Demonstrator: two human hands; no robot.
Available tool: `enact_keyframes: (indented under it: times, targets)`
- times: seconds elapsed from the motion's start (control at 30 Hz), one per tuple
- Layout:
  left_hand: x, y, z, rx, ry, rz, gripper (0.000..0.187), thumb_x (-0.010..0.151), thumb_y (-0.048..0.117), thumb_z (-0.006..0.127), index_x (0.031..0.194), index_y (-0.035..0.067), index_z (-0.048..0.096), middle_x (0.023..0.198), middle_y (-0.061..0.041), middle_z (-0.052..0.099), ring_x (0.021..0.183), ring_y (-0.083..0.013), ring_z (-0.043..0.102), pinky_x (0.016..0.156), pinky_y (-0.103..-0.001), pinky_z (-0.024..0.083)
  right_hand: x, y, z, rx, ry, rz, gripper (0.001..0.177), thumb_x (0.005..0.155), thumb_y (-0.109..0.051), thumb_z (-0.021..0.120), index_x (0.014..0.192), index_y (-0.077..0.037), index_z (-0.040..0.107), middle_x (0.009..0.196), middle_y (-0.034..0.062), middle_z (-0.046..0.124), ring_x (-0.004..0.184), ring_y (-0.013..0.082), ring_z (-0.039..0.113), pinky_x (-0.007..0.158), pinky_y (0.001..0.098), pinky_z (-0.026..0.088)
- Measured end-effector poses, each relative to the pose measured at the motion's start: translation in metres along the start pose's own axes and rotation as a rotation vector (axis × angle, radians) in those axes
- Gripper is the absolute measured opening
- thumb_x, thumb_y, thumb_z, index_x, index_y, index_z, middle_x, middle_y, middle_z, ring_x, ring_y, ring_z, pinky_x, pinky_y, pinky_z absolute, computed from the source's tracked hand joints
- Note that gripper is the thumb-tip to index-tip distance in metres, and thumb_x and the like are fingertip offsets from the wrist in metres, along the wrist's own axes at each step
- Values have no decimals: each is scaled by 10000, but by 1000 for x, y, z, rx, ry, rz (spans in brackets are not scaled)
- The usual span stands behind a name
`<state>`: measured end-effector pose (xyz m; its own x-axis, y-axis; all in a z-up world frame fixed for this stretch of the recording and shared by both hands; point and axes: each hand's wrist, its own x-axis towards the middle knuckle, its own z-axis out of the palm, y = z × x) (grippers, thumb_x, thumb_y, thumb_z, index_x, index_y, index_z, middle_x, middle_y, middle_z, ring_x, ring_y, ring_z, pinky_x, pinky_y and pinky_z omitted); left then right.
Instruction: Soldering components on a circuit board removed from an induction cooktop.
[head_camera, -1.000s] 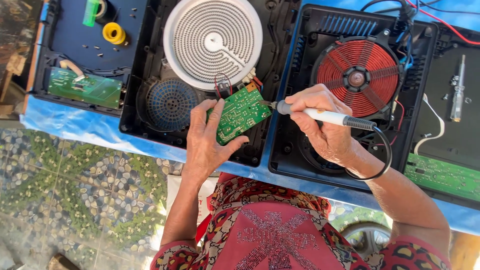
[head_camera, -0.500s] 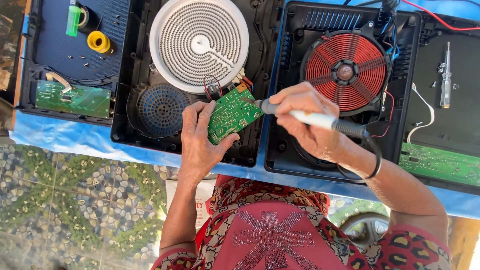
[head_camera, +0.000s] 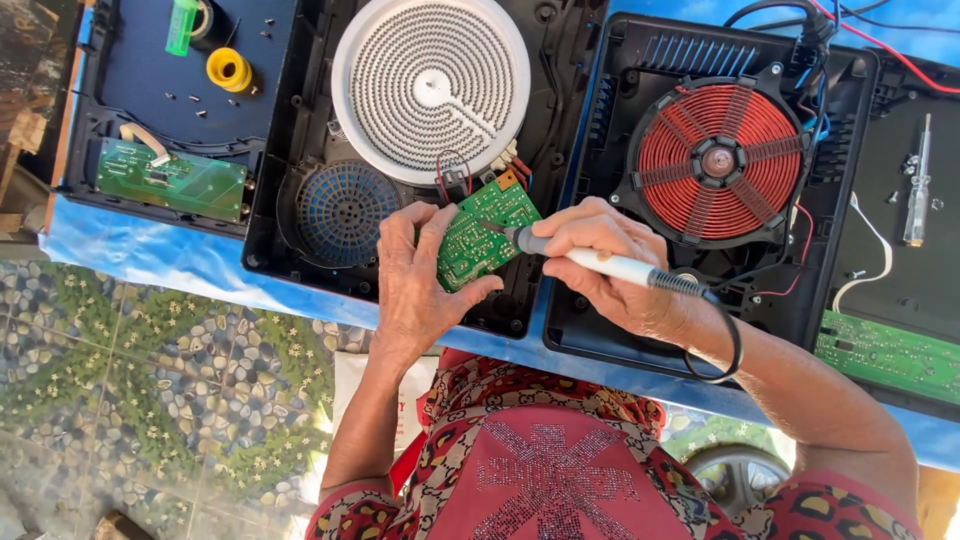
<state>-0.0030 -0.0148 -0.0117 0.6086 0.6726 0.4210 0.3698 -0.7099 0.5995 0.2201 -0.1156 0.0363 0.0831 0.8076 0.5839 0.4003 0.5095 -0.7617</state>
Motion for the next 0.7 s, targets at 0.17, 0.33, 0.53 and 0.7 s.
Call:
enact_keyframes:
  times: [0.17, 0.33, 0.53, 0.7]
  targets:
    - [13, -20, -28, 47, 176, 73, 670, 784, 552, 857, 1241, 90, 697, 1166, -114, 575, 1084, -332, 563, 953, -481, 462, -4, 8, 1, -3, -7, -6, 79, 988, -65, 706, 993, -16, 644, 969, 190, 716, 739, 321, 692, 646, 371, 577]
    - [55, -97, -94, 273, 395, 111, 204, 1085, 287, 642, 1122, 105, 726, 922, -52, 557, 857, -311, 597, 810, -434, 495, -5, 3, 3, -28, -31, -20, 75, 981, -75, 706, 993, -17, 659, 977, 187, 725, 735, 294, 683, 658, 353, 576]
    - [83, -234, -120, 310, 327, -168, 169, 1003, -19, 602, 1127, 44, 698, 799, 11, 635, 751, -152, 616, 1029, -600, 286, -3, 4, -3, -56, -120, -28, 100, 1037, -114, 610, 1081, -33, 571, 1102, 192, 710, 841, 265, 665, 798, 367, 532]
    - [104, -281, -128, 369, 291, -82, 108, 918, -109, 751, 1014, -60, 755, 782, -104, 760, 623, -145, 707, 584, -234, 654, -8, 12, -4, -69, -96, -36, 122, 1027, -145, 629, 1085, -46, 590, 1120, 175, 722, 846, 256, 704, 774, 352, 551]
